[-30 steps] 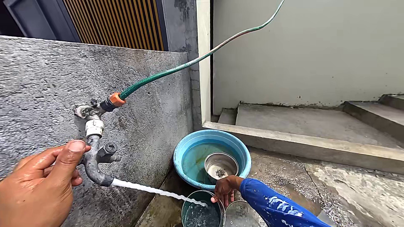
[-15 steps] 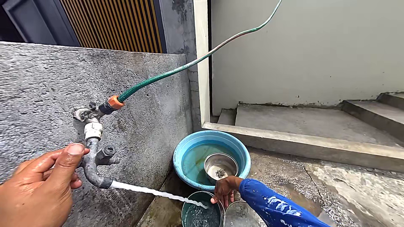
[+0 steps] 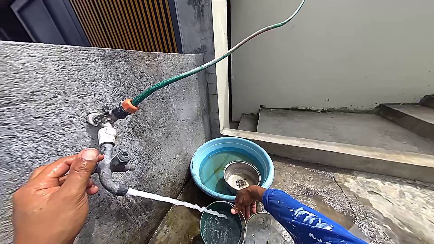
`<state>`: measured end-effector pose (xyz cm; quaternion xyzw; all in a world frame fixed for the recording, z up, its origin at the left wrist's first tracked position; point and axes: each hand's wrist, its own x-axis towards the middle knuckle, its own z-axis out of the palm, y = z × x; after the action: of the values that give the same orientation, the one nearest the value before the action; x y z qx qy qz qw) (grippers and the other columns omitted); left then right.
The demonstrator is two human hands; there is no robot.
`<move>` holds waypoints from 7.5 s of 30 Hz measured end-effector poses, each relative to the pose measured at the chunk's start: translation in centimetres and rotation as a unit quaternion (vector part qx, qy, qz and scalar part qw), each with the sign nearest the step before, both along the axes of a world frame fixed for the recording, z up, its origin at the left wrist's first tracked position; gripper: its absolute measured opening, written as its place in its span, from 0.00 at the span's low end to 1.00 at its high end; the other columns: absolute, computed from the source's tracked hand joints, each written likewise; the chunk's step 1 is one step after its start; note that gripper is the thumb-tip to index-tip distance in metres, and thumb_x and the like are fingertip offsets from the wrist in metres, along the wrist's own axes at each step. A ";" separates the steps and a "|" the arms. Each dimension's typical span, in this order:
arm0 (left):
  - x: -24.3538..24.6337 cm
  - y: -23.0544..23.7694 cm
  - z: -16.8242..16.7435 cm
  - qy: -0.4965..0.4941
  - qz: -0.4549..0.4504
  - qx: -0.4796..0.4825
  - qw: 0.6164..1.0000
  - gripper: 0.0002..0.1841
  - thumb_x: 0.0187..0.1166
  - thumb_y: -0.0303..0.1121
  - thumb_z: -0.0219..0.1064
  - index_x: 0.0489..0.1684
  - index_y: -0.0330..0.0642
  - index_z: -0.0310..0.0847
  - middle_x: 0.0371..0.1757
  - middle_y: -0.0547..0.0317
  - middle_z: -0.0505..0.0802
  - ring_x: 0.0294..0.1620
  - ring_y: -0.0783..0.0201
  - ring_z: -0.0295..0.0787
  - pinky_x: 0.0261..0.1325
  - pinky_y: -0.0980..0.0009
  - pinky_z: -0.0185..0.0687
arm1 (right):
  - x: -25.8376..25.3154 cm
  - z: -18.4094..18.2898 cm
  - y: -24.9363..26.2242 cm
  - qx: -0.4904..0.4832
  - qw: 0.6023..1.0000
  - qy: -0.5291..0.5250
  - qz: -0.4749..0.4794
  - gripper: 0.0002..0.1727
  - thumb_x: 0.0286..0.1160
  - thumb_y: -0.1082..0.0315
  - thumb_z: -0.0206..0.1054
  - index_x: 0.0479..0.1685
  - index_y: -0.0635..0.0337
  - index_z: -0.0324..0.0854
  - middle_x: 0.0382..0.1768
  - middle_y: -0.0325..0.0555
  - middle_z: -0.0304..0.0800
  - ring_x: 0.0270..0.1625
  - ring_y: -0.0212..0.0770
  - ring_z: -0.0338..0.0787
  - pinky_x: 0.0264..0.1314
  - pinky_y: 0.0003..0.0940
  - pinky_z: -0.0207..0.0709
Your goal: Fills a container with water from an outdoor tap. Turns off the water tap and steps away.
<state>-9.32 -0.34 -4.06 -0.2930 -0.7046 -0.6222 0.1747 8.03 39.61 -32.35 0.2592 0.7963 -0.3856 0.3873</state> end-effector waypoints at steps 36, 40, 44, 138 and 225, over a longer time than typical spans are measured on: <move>-1.0 -0.5 -0.7 0.024 -0.008 0.003 1.000 0.17 0.86 0.54 0.63 0.48 0.52 0.88 0.37 0.67 0.86 0.23 0.73 0.81 0.26 0.78 0.81 | -0.1 0.0 -0.2 -0.016 1.000 0.001 -0.008 0.32 0.81 0.35 0.63 0.58 0.58 0.82 0.43 0.46 0.96 0.40 0.43 0.96 0.42 0.44 0.87; -0.9 -0.5 -0.6 0.023 -0.008 0.001 1.000 0.17 0.86 0.54 0.63 0.47 0.52 0.87 0.38 0.67 0.86 0.23 0.73 0.81 0.26 0.78 0.81 | -0.1 0.0 -0.2 -0.017 1.000 -0.002 -0.010 0.33 0.82 0.35 0.62 0.59 0.59 0.82 0.45 0.47 0.96 0.42 0.44 0.96 0.45 0.46 0.88; -0.9 -0.4 -0.6 0.018 -0.008 0.003 1.000 0.16 0.86 0.54 0.63 0.48 0.52 0.87 0.38 0.67 0.86 0.24 0.73 0.82 0.26 0.78 0.81 | -0.1 -0.1 0.0 -0.014 1.000 -0.004 -0.004 0.34 0.81 0.33 0.61 0.58 0.57 0.82 0.44 0.46 0.96 0.42 0.43 0.96 0.43 0.44 0.87; -0.2 -0.5 -0.3 0.029 -0.006 -0.008 1.000 0.14 0.86 0.53 0.64 0.45 0.55 0.85 0.36 0.72 0.88 0.23 0.76 0.81 0.25 0.80 0.79 | 0.3 -0.4 0.1 -0.016 1.000 -0.008 -0.003 0.37 0.80 0.30 0.58 0.60 0.58 0.81 0.44 0.47 0.95 0.41 0.44 0.95 0.44 0.46 0.87; -5.9 -3.8 -1.4 -0.059 -0.336 0.047 0.939 0.42 0.54 0.55 0.88 0.73 0.51 0.80 0.65 0.59 0.90 0.43 0.66 0.94 0.46 0.74 0.93 | 0.7 -0.9 0.5 -0.031 0.999 0.008 0.031 0.41 0.79 0.25 0.53 0.57 0.58 0.85 0.44 0.47 0.96 0.40 0.43 0.96 0.43 0.47 0.87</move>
<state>-15.21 -4.18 -5.46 -0.4668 -0.5441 -0.6934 -0.0724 8.75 40.06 -33.21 0.2192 0.7948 -0.3998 0.4005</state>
